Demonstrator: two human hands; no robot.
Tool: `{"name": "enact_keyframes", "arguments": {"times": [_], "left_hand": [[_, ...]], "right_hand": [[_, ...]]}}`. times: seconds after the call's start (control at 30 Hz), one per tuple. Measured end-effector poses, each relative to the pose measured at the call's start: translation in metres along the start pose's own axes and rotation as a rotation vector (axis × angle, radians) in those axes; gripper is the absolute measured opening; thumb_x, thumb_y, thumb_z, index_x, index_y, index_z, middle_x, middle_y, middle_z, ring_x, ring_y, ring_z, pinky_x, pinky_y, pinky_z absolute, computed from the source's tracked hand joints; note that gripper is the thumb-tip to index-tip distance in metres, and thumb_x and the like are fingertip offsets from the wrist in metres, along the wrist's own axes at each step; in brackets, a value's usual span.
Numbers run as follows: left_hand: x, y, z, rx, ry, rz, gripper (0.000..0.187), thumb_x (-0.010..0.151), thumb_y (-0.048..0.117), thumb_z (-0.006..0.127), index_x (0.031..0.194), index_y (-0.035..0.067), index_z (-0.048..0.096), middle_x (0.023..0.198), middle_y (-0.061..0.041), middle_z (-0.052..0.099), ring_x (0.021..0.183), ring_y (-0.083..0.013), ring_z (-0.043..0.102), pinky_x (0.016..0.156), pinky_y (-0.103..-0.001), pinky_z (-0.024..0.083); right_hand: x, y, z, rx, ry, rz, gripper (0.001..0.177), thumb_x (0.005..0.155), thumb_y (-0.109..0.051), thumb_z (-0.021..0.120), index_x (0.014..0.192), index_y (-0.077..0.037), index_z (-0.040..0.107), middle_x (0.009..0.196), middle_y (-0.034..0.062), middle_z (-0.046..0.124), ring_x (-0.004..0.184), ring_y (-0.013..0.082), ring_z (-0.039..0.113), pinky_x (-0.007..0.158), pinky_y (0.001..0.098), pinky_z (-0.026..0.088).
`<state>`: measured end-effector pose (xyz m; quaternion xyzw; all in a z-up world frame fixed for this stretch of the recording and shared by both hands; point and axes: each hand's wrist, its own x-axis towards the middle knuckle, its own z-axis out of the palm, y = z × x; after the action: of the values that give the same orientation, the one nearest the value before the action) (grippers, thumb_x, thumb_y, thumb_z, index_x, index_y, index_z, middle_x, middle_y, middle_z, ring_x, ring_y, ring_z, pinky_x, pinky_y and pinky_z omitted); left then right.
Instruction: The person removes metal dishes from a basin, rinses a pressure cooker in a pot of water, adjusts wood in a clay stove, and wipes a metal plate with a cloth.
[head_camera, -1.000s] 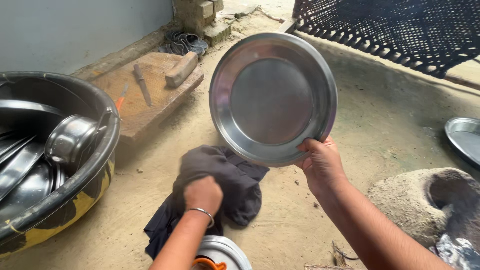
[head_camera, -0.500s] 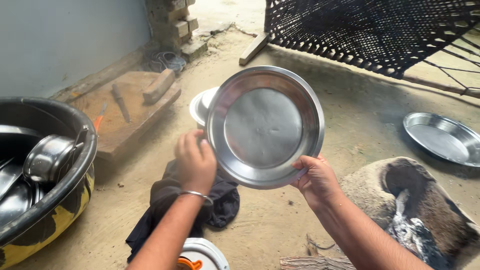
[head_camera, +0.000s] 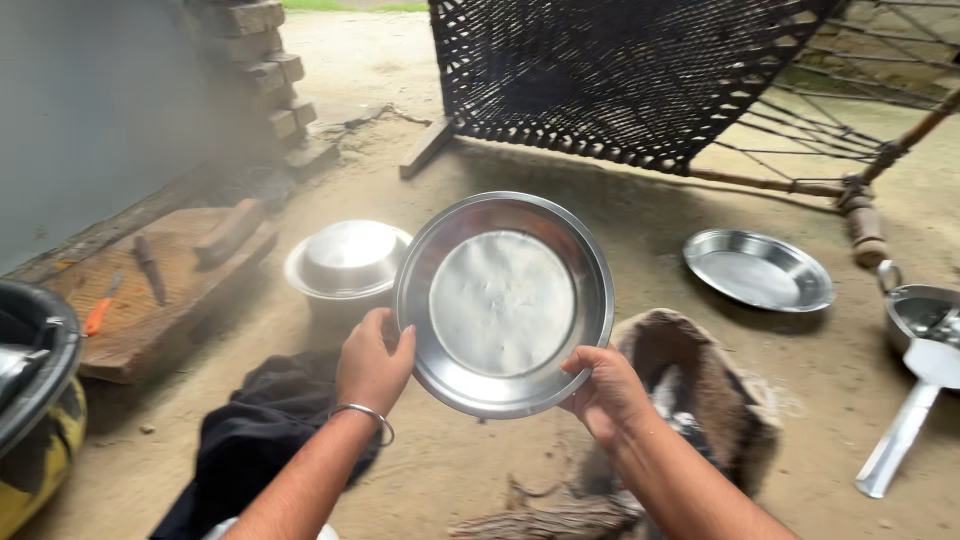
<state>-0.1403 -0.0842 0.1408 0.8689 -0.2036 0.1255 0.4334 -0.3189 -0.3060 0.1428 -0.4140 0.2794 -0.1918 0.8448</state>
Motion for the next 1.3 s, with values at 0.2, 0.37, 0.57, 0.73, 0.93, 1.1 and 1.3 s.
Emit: {"name": "enact_keyframes", "arguments": {"times": [0.2, 0.37, 0.57, 0.73, 0.93, 1.1, 1.3], "left_hand": [[-0.031, 0.073, 0.041, -0.043, -0.059, 0.041, 0.043, 0.082, 0.032, 0.075, 0.114, 0.003, 0.068, 0.099, -0.017, 0.076, 0.086, -0.0305, 0.077, 0.079, -0.042, 0.058], [-0.053, 0.125, 0.073, -0.032, -0.040, 0.077, 0.046, 0.080, 0.032, 0.078, 0.112, 0.000, 0.069, 0.099, -0.019, 0.076, 0.088, -0.0303, 0.077, 0.081, -0.041, 0.059], [-0.079, 0.184, 0.109, 0.052, -0.010, 0.087, 0.047, 0.080, 0.032, 0.080, 0.111, -0.001, 0.070, 0.101, -0.021, 0.076, 0.093, -0.0331, 0.075, 0.085, -0.042, 0.058], [-0.109, 0.244, 0.153, 0.073, -0.089, 0.056, 0.049, 0.081, 0.033, 0.079, 0.115, -0.001, 0.069, 0.104, -0.020, 0.076, 0.096, -0.0326, 0.076, 0.088, -0.041, 0.057], [-0.150, 0.340, 0.216, 0.042, -0.171, 0.031, 0.044, 0.083, 0.030, 0.076, 0.115, 0.000, 0.069, 0.108, -0.018, 0.076, 0.102, -0.0314, 0.073, 0.092, -0.041, 0.055], [-0.180, 0.401, 0.278, 0.007, -0.212, 0.071, 0.043, 0.083, 0.028, 0.076, 0.115, 0.000, 0.069, 0.109, -0.018, 0.075, 0.104, -0.0314, 0.072, 0.093, -0.041, 0.054], [-0.229, 0.424, 0.362, -0.022, -0.268, 0.053, 0.042, 0.081, 0.029, 0.078, 0.111, 0.000, 0.070, 0.107, -0.016, 0.076, 0.101, -0.0297, 0.074, 0.091, -0.040, 0.056]], "right_hand": [[-0.019, -0.050, -0.084, -0.034, 0.039, -0.022, 0.049, 0.068, -0.001, 0.058, 0.117, -0.006, 0.056, 0.102, 0.0090, 0.062, 0.089, 0.0264, 0.066, 0.082, 0.0551, 0.059], [-0.020, -0.091, -0.150, 0.060, -0.089, -0.012, 0.049, 0.067, -0.002, 0.059, 0.115, 0.000, 0.059, 0.099, 0.0107, 0.066, 0.086, 0.0264, 0.067, 0.082, 0.0515, 0.059], [-0.032, -0.135, -0.211, 0.081, -0.113, -0.045, 0.045, 0.066, -0.001, 0.058, 0.110, -0.003, 0.057, 0.094, 0.0102, 0.064, 0.081, 0.0260, 0.066, 0.078, 0.0529, 0.061], [-0.042, -0.168, -0.282, 0.089, -0.067, -0.003, 0.036, 0.066, -0.002, 0.056, 0.102, -0.003, 0.059, 0.086, 0.0075, 0.067, 0.074, 0.0221, 0.067, 0.074, 0.0483, 0.059], [-0.053, -0.219, -0.382, 0.122, -0.025, -0.036, 0.025, 0.071, -0.002, 0.057, 0.096, -0.003, 0.058, 0.083, 0.0087, 0.062, 0.073, 0.0226, 0.064, 0.077, 0.0480, 0.061], [-0.067, -0.252, -0.467, 0.162, 0.050, -0.058, 0.016, 0.072, -0.002, 0.059, 0.088, -0.004, 0.056, 0.084, 0.0086, 0.062, 0.077, 0.0224, 0.065, 0.079, 0.0491, 0.062], [-0.079, -0.260, -0.568, 0.158, 0.107, -0.035, 0.013, 0.071, -0.003, 0.057, 0.084, -0.004, 0.059, 0.083, 0.0076, 0.064, 0.077, 0.0221, 0.065, 0.079, 0.0483, 0.058]]}}
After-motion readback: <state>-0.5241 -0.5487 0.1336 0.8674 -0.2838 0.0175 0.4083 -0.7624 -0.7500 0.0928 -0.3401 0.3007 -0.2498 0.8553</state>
